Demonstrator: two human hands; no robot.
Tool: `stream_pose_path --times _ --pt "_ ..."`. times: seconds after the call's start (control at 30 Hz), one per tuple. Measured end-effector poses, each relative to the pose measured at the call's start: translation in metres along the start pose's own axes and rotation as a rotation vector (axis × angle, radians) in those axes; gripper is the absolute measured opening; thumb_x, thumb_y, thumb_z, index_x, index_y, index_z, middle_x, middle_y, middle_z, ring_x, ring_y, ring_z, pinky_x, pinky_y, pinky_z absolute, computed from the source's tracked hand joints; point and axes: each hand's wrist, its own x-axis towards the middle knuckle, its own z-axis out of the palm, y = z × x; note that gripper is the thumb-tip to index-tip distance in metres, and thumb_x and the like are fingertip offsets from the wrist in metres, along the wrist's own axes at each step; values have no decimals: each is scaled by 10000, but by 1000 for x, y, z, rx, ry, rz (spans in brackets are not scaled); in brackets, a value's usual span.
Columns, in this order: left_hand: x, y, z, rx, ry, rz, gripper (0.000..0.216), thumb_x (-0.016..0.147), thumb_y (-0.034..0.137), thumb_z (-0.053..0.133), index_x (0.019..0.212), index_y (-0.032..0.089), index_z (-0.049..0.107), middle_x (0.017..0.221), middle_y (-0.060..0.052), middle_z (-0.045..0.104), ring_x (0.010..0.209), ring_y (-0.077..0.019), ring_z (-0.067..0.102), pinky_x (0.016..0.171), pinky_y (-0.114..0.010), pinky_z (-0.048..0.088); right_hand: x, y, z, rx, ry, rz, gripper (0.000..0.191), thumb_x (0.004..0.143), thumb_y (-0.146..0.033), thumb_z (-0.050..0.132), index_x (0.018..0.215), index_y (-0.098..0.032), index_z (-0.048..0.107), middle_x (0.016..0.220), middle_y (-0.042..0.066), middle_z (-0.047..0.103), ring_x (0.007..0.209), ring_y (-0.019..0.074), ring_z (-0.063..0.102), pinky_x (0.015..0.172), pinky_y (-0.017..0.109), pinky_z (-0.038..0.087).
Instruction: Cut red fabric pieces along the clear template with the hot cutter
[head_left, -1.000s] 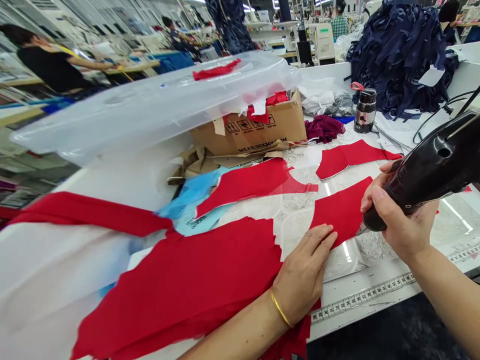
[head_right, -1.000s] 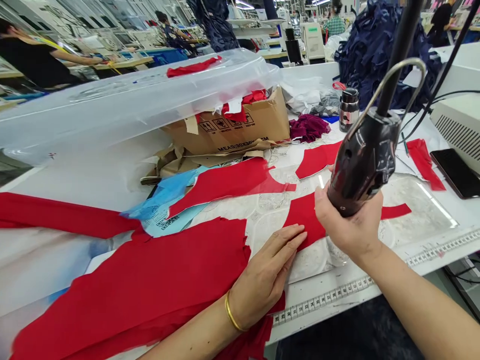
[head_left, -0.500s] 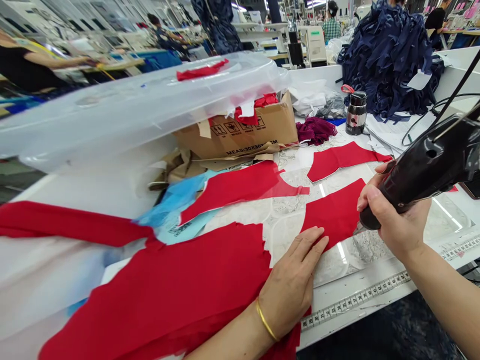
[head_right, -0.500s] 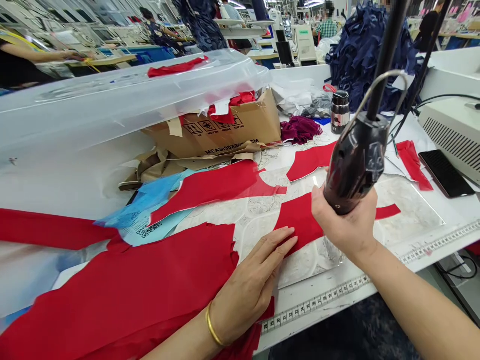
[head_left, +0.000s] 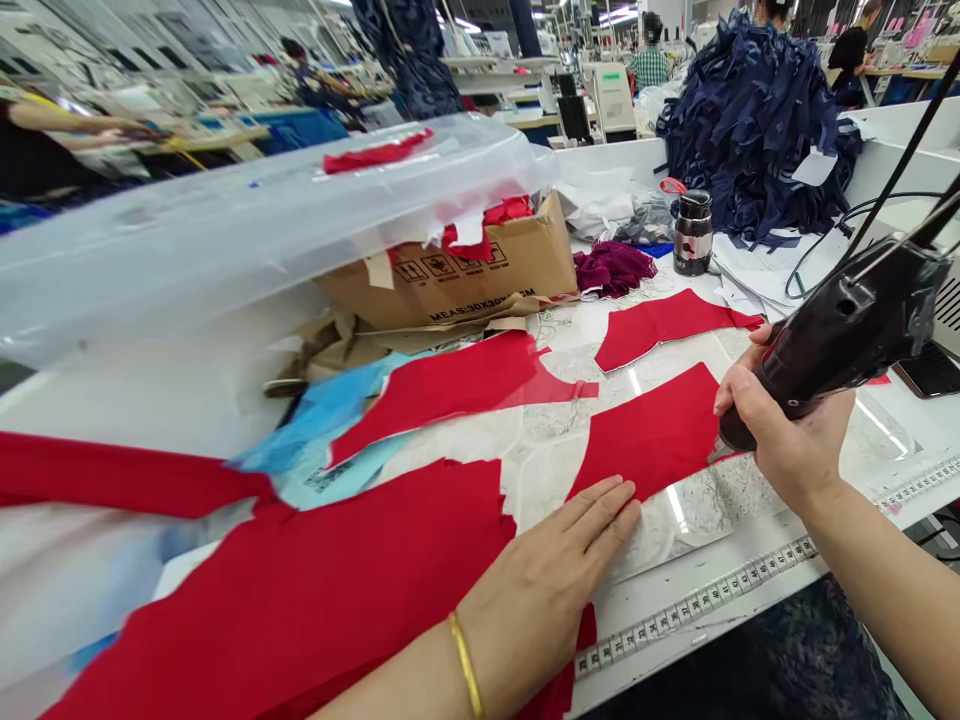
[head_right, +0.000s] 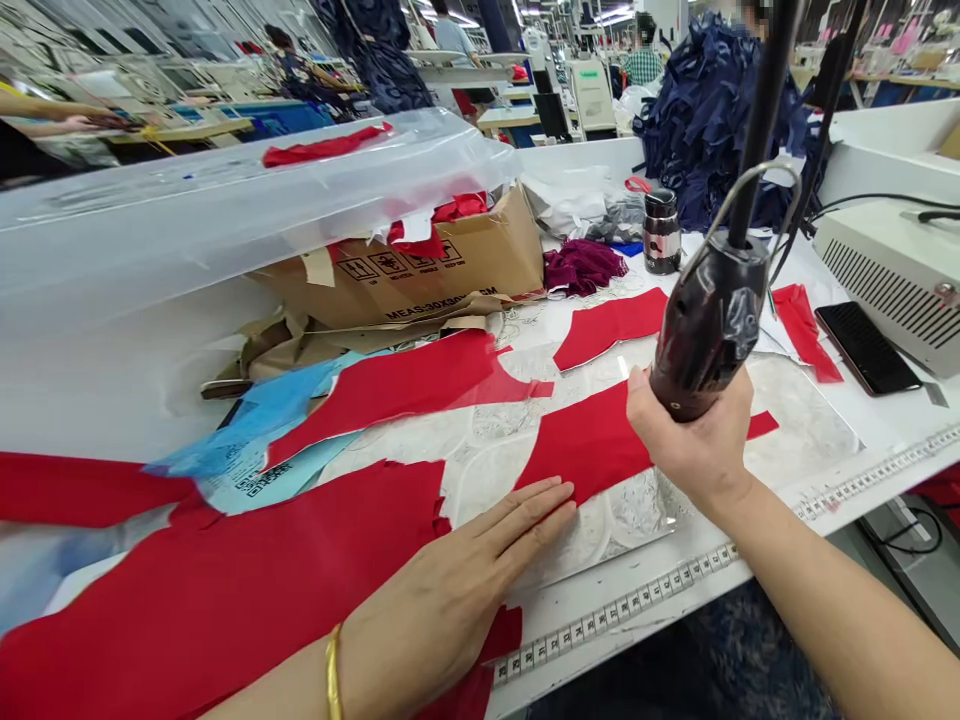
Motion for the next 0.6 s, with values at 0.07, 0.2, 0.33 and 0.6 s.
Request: stream_pose_path --times 0.07,0.2,0.33,0.6 --pt "12 -7 5 -7 -17 2 885 656 -98 435 1505 155 426 1558 -149 489 1466 -277 429 1146 -435 475 3 0 -6 11 4 -3 180 805 -281 696 879 -248 535 589 -55 547 521 151 543 537 335 463" --pt "47 -18 16 -4 -27 60 738 761 -62 454 1475 123 461 1563 -181 471 1468 -296 424 1132 -452 488 10 2 -19 -22 27 -1 209 788 -281 716 896 -239 542 608 -53 568 530 147 545 551 336 470" --pt "79 -24 24 -11 -9 127 668 817 -63 442 1451 143 484 1538 -166 505 1478 -267 411 1147 -441 472 11 6 -24 -53 32 6 218 794 -308 711 903 -237 535 602 -56 555 522 138 523 544 331 460" --pt "101 -27 34 -43 -19 144 712 824 -62 453 1485 201 452 1546 -120 507 1490 -240 391 1143 -422 478 10 8 -25 -121 106 14 219 767 -326 709 853 -241 526 652 -34 550 594 157 540 583 352 483"
